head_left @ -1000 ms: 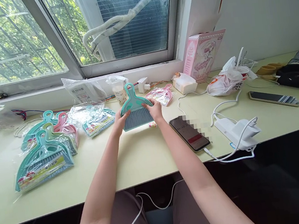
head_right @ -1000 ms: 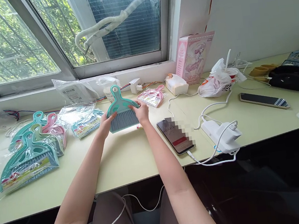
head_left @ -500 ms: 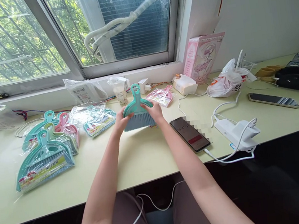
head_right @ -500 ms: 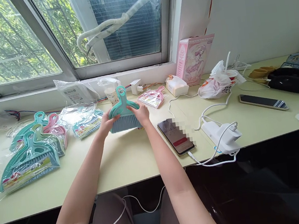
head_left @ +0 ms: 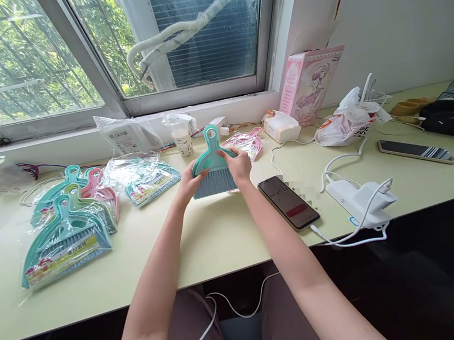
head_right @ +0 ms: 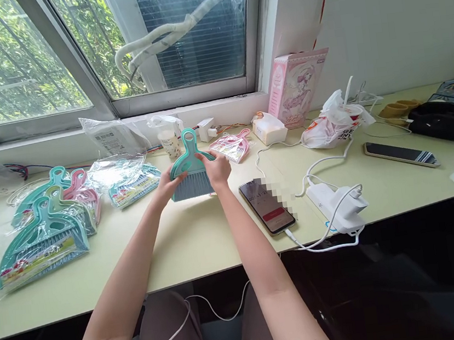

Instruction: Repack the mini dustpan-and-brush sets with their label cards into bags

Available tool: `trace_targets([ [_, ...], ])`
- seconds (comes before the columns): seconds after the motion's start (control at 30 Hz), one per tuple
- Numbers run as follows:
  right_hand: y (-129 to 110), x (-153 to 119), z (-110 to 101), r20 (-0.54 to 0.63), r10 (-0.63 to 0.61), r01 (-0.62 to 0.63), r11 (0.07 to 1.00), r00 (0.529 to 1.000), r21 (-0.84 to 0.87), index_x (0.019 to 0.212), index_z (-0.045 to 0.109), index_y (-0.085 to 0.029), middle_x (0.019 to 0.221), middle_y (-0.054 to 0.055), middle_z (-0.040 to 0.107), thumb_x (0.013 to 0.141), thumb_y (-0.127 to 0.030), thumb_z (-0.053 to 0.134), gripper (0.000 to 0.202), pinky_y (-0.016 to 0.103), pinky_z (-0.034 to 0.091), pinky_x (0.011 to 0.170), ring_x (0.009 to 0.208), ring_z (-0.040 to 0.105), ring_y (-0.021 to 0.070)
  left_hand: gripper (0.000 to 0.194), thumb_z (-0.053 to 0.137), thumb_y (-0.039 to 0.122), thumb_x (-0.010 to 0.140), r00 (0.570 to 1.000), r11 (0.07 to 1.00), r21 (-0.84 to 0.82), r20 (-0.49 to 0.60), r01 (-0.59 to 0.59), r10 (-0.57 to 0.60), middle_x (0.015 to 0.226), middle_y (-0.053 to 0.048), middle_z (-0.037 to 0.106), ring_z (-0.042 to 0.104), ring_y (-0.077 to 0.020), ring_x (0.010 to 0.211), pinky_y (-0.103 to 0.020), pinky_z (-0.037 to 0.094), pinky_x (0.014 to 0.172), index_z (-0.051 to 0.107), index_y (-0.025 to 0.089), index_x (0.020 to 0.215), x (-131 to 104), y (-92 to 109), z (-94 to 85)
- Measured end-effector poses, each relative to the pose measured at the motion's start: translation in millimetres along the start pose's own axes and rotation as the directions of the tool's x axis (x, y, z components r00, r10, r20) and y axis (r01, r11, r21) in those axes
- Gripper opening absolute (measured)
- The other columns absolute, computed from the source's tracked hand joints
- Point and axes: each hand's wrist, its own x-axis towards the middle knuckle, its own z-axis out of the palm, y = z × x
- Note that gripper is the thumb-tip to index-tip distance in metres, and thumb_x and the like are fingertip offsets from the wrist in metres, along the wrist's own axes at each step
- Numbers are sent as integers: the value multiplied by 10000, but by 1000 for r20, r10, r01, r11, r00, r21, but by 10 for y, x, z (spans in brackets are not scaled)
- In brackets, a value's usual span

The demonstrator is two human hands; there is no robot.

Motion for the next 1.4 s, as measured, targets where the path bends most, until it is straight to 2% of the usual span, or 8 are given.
trace_targets([
  [0.2, -35, -13, -6, -28, 48, -50, 995, 998, -87, 956, 755, -251, 895, 33, 753, 879, -510, 603, 310, 292, 429, 745, 838, 646, 213, 401, 696, 533, 768, 1000, 1000, 1, 21, 21, -21, 796, -30, 613, 556, -202, 739, -300, 419, 653, 650, 166, 922, -12, 40, 25],
  [0.4, -49, -8, 28, -61, -7, -1, 990, 998, -140, 877, 734, -239, 941, 42, 754, 904, -443, 584, 254, 357, 369, 942, 1029, 608, 236, 391, 699, 508, 748, 1000, 999, 39, 15, 20, -20, 799, -31, 621, 556, -207, 748, -314, 427, 680, 655, 159, 918, -3, 85, -2],
  [0.57, -63, -35, 35, -94, -62, 45, 985, 994, -167, 851, 720, -227, 930, 56, 745, 909, -437, 599, 249, 374, 352, 949, 1049, 599, 250, 315, 724, 442, 719, 1000, 999, 31, -14, 21, -21, 744, -20, 584, 540, -206, 719, -326, 425, 661, 659, 173, 868, 3, 67, -10],
  [0.77, -32, -29, 73, -35, -113, 109, 988, 993, -112, 951, 705, -249, 973, 23, 748, 982, -467, 468, 324, 349, 359, 959, 1030, 613, 217, 329, 776, 453, 678, 990, 980, -152, -40, 127, -135, 731, -22, 604, 605, -245, 760, -375, 497, 721, 669, 184, 837, 17, -3, -51],
  [0.87, 41, 3, 89, -27, -75, 71, 990, 997, -120, 1121, 670, -260, 1116, 30, 731, 1036, -396, 329, 377, 351, 376, 972, 1090, 602, 209, 411, 821, 491, 634, 953, 936, -306, -184, 175, -239, 813, -46, 669, 656, -273, 852, -398, 543, 785, 670, 196, 878, 32, -142, -197],
  [1.07, 280, 66, 73, 277, 150, 20, 849, 949, -528, 1237, 639, -238, 1403, 104, 573, 887, -99, 512, 398, 512, 326, 1074, 1330, 440, 308, 591, 803, 530, 672, 869, 907, -406, -404, 110, -286, 1080, -90, 705, 650, -277, 1099, -410, 550, 946, 620, 243, 1156, 17, -374, -586],
  [1.17, 343, 68, 96, 379, 191, 87, 790, 906, -607, 1202, 653, -224, 1377, 156, 560, 850, -134, 612, 365, 571, 347, 1056, 1330, 418, 346, 565, 807, 498, 684, 871, 905, -405, -387, 132, -301, 1109, -95, 696, 648, -275, 1119, -414, 548, 964, 619, 248, 1154, 6, -414, -643],
  [1.4, 348, 97, 52, 444, 179, 136, 796, 878, -590, 1102, 677, -210, 1297, 153, 595, 738, -168, 778, 380, 430, 464, 968, 1222, 552, 306, 517, 828, 470, 662, 904, 903, -379, -283, 203, -322, 1084, -115, 697, 653, -317, 1100, -446, 545, 940, 633, 201, 1058, -2, -403, -499],
])
